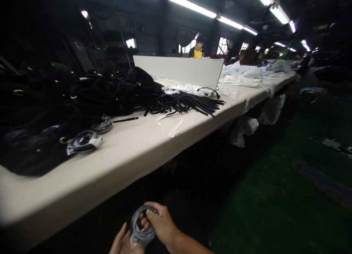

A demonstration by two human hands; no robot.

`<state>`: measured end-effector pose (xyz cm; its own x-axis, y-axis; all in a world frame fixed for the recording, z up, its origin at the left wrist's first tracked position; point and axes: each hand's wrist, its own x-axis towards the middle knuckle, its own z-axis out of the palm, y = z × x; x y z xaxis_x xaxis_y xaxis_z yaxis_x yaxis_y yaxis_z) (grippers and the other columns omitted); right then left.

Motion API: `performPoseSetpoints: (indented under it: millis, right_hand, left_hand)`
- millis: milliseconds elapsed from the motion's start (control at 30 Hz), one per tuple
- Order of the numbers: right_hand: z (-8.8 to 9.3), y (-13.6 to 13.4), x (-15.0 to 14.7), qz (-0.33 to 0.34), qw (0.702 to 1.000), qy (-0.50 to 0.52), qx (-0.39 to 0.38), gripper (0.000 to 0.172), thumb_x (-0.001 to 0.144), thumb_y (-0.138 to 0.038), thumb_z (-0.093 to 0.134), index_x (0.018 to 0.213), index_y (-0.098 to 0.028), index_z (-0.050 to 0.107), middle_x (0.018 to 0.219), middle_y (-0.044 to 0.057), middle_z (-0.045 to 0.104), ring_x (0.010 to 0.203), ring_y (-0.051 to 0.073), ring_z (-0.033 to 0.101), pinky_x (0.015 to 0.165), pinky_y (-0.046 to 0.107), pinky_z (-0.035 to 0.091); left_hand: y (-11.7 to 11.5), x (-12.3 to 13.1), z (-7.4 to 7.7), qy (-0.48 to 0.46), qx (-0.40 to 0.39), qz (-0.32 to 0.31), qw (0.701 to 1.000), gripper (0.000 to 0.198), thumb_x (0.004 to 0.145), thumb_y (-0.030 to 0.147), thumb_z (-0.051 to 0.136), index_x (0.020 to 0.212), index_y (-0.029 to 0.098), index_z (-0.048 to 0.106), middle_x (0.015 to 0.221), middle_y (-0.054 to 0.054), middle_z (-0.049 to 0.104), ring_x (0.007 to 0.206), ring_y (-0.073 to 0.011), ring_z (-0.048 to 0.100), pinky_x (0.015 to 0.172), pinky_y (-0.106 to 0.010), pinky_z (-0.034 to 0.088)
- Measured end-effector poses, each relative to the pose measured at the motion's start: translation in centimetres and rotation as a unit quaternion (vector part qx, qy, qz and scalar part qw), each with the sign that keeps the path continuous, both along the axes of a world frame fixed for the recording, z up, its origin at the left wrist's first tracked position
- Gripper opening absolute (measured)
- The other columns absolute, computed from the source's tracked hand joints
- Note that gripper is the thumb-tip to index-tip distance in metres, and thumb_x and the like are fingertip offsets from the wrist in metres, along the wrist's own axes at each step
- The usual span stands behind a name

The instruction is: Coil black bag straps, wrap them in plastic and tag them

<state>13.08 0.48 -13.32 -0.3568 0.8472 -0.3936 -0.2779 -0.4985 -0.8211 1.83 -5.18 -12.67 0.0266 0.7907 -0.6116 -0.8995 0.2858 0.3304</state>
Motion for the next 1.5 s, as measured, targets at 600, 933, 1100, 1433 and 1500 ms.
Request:
performPoseSetpoints:
  millis: [600, 933, 1100, 1433, 1500]
  right_hand:
    - [1.8, -1.7, 0.6, 0.04, 0.998, -0.007, 0.047, 0.054, 0.078, -0.051, 0.073, 0.12, -0.019, 0.064, 0.105, 0.007, 0.071, 0.092, 0.018, 0.066, 0.09, 0.034, 0.05]
    - [1.7, -1.2, 1.0, 0.104, 0.991, 0.072, 0.04, 0.043, 0.082, -0.037, 0.073, 0.122, -0.023, 0.062, 0.098, 0.002, 0.071, 0.08, 0.013, 0.065, 0.085, 0.029, 0.052]
    - [1.6, -0.3, 1.4, 0.1, 0.989, -0.011, 0.109, 0.042, 0.082, -0.037, 0.072, 0.12, -0.022, 0.065, 0.102, 0.004, 0.07, 0.089, 0.017, 0.065, 0.091, 0.033, 0.05]
    - [0.8, -0.8, 0.4, 0.056, 0.995, 0.06, 0.053, 0.05, 0.077, -0.046, 0.076, 0.119, -0.021, 0.065, 0.091, 0.004, 0.07, 0.075, 0.015, 0.064, 0.081, 0.033, 0.051]
    - [-0.1, -0.6, 0.2, 0.058, 0.994, 0.073, 0.054, 0.055, 0.075, -0.049, 0.078, 0.119, -0.02, 0.065, 0.086, 0.004, 0.069, 0.068, 0.014, 0.064, 0.077, 0.032, 0.051]
  left_hand:
    - [-0.9, 0.2, 2.3, -0.158, 0.049, 0.076, 0.983, 0.04, 0.101, 0.025, 0.036, 0.093, 0.007, 0.071, 0.085, -0.01, 0.068, 0.079, -0.0132, 0.065, 0.087, -0.028, 0.055]
    - [-2.0, -1.1, 2.9, -0.111, 0.105, 0.027, 0.988, 0.029, 0.096, 0.024, 0.049, 0.099, 0.003, 0.068, 0.089, -0.011, 0.065, 0.085, -0.0165, 0.063, 0.091, -0.03, 0.051]
    - [-1.3, -1.1, 3.5, -0.09, 0.107, 0.019, 0.99, 0.031, 0.096, 0.021, 0.044, 0.101, 0.001, 0.068, 0.091, -0.013, 0.065, 0.086, -0.0186, 0.062, 0.09, -0.032, 0.052]
    - [-0.7, -0.9, 2.2, -0.051, 0.032, 0.017, 0.998, 0.028, 0.095, 0.021, 0.047, 0.095, 0.007, 0.071, 0.086, -0.01, 0.066, 0.08, -0.0146, 0.063, 0.085, -0.029, 0.055]
    - [-0.5, -1.0, 1.2, -0.005, 0.027, 0.0, 1.0, 0.02, 0.088, 0.025, 0.061, 0.091, 0.009, 0.072, 0.083, -0.008, 0.067, 0.079, -0.015, 0.063, 0.083, -0.027, 0.055]
